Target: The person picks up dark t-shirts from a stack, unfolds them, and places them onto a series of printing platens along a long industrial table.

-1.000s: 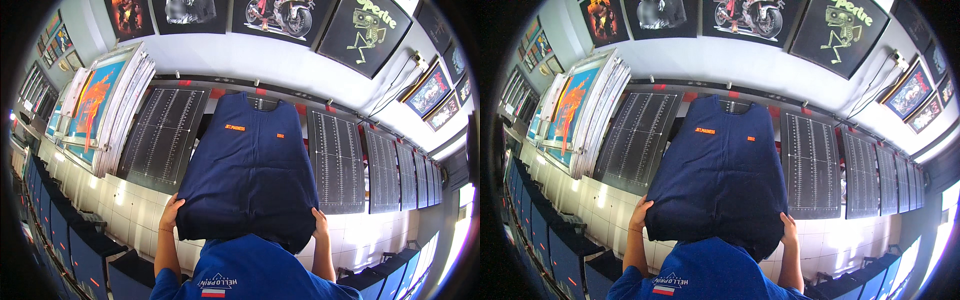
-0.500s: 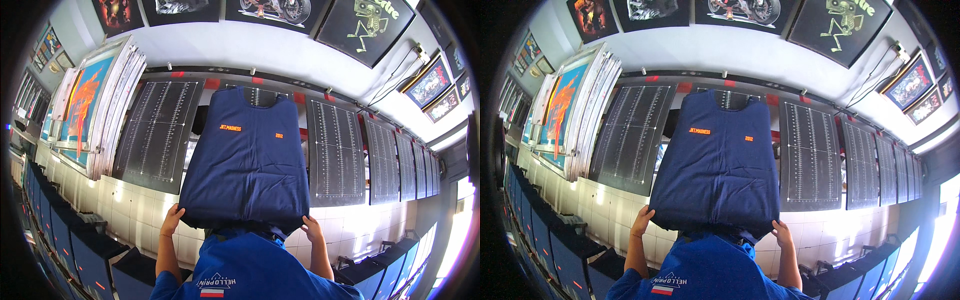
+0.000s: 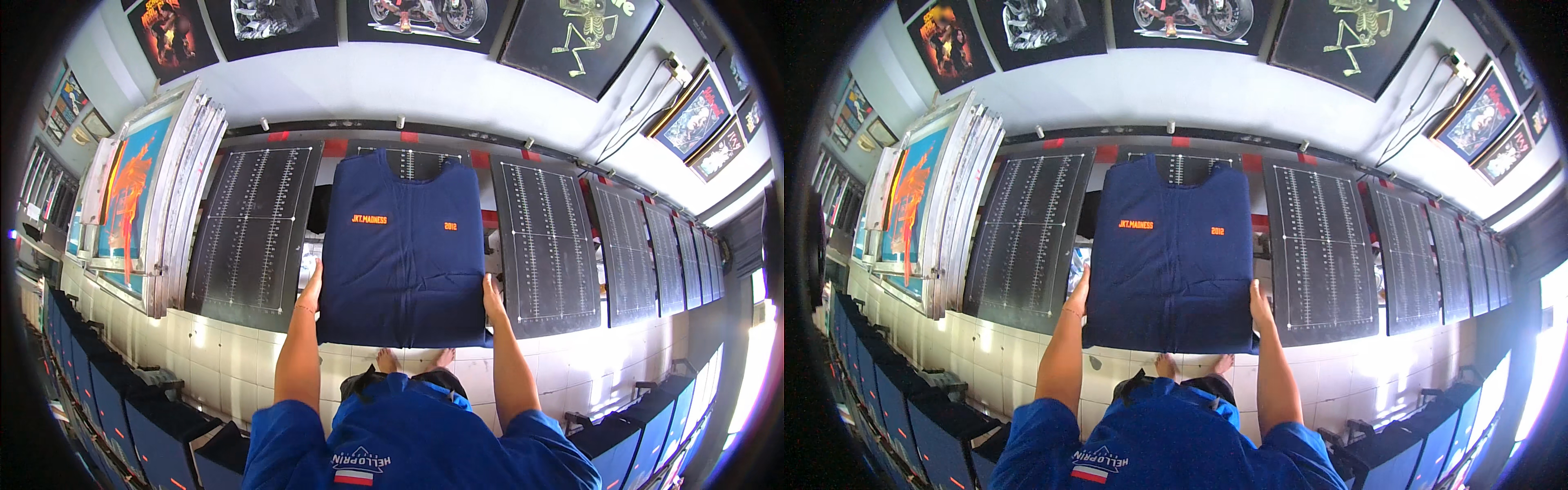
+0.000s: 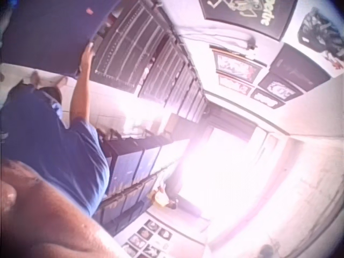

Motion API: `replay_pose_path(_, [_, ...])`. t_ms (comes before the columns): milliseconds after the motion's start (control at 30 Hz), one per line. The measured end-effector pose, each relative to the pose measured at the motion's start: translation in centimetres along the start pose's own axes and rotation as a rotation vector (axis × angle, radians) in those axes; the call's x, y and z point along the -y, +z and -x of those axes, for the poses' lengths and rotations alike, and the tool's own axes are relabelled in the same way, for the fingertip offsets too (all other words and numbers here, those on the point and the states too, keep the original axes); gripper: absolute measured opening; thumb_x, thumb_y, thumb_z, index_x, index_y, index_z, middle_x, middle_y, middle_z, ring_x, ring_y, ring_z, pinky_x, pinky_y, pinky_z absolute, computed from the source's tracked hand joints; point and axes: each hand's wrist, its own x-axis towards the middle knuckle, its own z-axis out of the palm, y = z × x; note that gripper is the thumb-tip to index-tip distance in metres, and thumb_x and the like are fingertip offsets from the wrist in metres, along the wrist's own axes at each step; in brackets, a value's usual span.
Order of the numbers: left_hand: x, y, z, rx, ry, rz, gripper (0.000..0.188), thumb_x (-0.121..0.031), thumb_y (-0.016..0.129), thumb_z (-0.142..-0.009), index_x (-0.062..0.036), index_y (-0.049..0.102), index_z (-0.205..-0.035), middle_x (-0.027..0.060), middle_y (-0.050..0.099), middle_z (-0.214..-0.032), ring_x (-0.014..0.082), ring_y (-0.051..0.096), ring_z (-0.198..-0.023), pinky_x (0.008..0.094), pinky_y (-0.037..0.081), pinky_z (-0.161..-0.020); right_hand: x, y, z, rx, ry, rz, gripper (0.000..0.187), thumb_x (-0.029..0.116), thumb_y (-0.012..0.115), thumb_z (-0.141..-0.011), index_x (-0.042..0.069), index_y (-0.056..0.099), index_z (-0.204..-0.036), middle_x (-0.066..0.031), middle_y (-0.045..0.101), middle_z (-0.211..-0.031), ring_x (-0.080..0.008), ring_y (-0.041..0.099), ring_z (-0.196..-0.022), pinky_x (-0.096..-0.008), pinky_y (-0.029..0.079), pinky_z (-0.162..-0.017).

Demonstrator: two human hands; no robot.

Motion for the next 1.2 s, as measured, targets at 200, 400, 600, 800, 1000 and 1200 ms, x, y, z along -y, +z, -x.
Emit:
replay_pose_path(200, [-1.1,0.7,0.3,-0.087,0.009,-0.131,0.089,-0.070,0.046,-0.083,0.0003,0.039,-0.138,0.0182,0.046,-0.137,0.0261,0.047,-0.124,0.0420,0.039,-0.101,-2.0,0.9,-0.1,0.377,0.488,-0.795,0.095,0.081,0.027,-0.080,0.006,0.044,-0.136,-0.0161,0.053,-0.131,-0.0338,0.052,-0.117,-0.0469,0.039,-0.101])
replay_pose_path(400, [-5.3,3.0,5.5,-0.208,0.056,-0.398,0.066,-0.040,0.069,-0.081,0.0059,0.051,-0.126,0.0175,0.055,-0.127,0.0250,0.053,-0.116,0.0383,0.039,-0.099,-1.2,-1.6,-0.3,0.126,0.533,-0.730,0.058,0.046,0.060,-0.087,-0.001,0.056,-0.120,-0.0169,0.063,-0.114,-0.0283,0.062,-0.102,-0.0419,0.048,-0.091])
replay_pose_path(600, [-5.2,0.1,5.4,-0.076,-0.086,-0.257,0.059,-0.031,0.070,-0.080,0.0052,0.053,-0.123,0.0161,0.058,-0.122,0.0268,0.056,-0.112,0.0373,0.039,-0.100,4.4,-6.1,2.0,0.234,0.484,-0.689,0.046,0.031,0.064,-0.087,-0.007,0.059,-0.112,-0.0179,0.065,-0.107,-0.0269,0.065,-0.094,-0.0385,0.053,-0.086])
replay_pose_path(800, [-6.5,3.0,8.0,-0.001,0.095,-0.310,0.056,-0.027,0.070,-0.079,0.0080,0.054,-0.120,0.0177,0.061,-0.116,0.0260,0.059,-0.106,0.0372,0.043,-0.095,4.7,-7.6,1.8,0.355,0.489,-0.638,0.037,0.024,0.064,-0.086,-0.008,0.061,-0.106,-0.0170,0.067,-0.098,-0.0275,0.066,-0.090,-0.0385,0.054,-0.082])
replay_pose_path(1000, [-13.1,8.6,10.4,0.034,0.451,-0.247,0.046,-0.023,0.067,-0.082,0.0063,0.058,-0.116,0.0135,0.064,-0.111,0.0216,0.063,-0.098,0.0327,0.046,-0.092,14.6,-9.3,-0.4,0.208,0.169,-0.854,0.036,0.025,0.064,-0.084,-0.004,0.061,-0.105,-0.0146,0.067,-0.095,-0.0274,0.066,-0.083,-0.0387,0.054,-0.080])
replay_pose_path(1200, [-21.3,14.0,17.5,0.149,0.643,-0.073,0.027,-0.018,0.068,-0.082,0.0029,0.065,-0.100,0.0121,0.068,-0.097,0.0202,0.066,-0.086,0.0299,0.053,-0.076,23.5,-17.2,-2.2,0.292,-0.167,-1.050,0.034,0.029,0.061,-0.087,0.005,0.061,-0.110,-0.0094,0.065,-0.108,-0.0250,0.063,-0.096,-0.0396,0.049,-0.088])
